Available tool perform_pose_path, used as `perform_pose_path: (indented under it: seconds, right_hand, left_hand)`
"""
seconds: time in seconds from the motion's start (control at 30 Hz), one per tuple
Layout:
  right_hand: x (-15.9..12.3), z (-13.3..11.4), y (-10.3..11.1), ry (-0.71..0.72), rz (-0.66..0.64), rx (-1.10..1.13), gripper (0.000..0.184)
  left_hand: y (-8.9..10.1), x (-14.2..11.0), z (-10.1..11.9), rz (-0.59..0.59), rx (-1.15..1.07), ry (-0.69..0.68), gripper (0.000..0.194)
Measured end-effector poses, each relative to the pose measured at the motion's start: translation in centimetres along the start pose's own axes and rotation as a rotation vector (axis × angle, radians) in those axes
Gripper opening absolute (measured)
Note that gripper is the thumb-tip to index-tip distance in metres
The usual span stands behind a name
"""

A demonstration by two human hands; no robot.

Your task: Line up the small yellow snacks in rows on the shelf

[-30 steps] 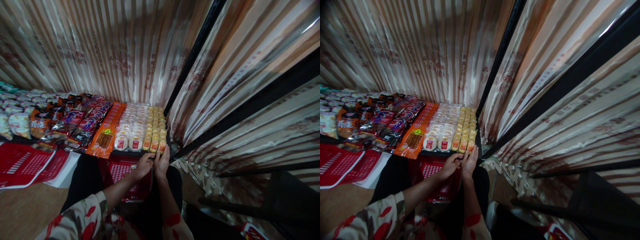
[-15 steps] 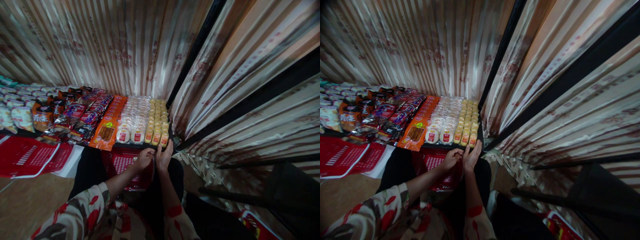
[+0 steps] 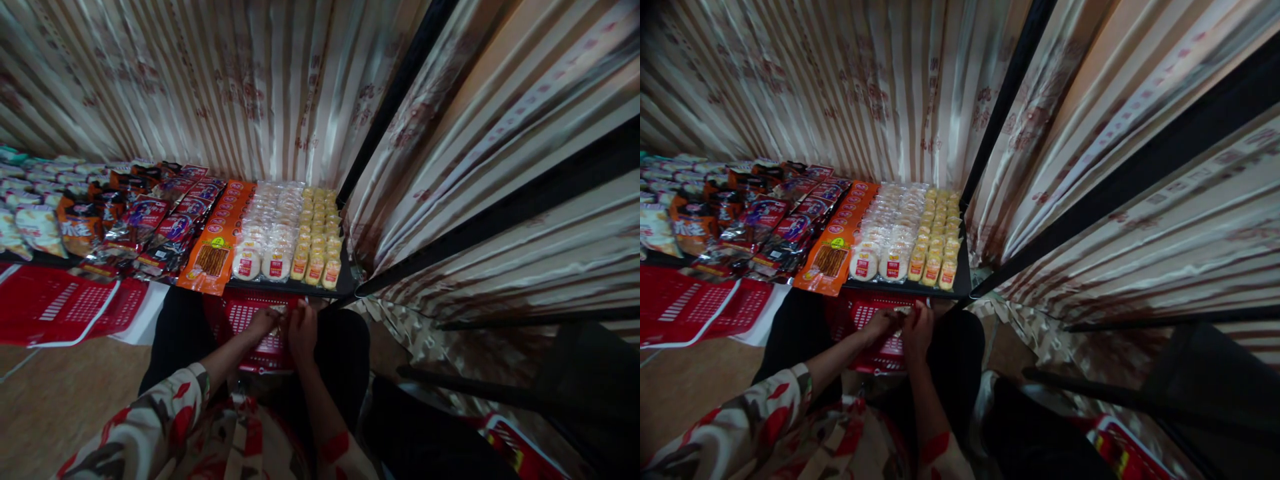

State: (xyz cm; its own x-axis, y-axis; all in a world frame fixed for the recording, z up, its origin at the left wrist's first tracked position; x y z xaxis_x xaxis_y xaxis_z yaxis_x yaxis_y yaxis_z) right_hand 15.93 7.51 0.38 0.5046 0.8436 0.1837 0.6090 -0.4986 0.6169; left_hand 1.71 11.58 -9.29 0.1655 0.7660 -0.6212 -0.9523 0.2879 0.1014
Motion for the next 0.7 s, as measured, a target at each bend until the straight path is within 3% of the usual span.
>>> perform_pose_path:
  seconds: [0.1, 0.2, 0.5, 0.7]
  right_hand:
    - [-0.9, 1.2, -3.9, -0.048, -0.253, -0.01, 0.026]
    - [-1.5, 1.2, -5.8, -0.036, -0.363, 0.008, 0.024]
    - [-1.2, 1.7, -5.1, -0.081, -0.332, 0.011, 0.028]
    - [-1.8, 4.1, -6.2, -0.179, -0.339, -0.02, 0.03]
  left_hand:
    - [0.6, -0.1, -1.0, -0.011, 0.044, 0.011, 0.01]
    - [0.4, -0.2, -1.1, -0.028, 0.073, -0.003, 0.013]
    - [-1.5, 0.3, 1.1, -0.077, 0.069, -0.084, 0.023]
    - [-1.0, 0.3, -1.9, -0.059, -0.009, 0.052, 0.02]
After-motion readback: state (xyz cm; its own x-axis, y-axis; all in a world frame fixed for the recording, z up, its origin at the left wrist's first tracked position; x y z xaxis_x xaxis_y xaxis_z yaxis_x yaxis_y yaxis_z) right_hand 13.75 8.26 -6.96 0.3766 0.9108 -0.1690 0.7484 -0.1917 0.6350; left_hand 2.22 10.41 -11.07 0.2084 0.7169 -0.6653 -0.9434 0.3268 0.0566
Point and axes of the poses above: each hand's wrist, its own x-axis towards the middle knuckle, its own y-axis out of the back of the hand, z = x × y, the point moved 9 cm from there along x, towards the middle knuckle, and after that the axes turned 7 degrees about -x, right-handed, at the moved point
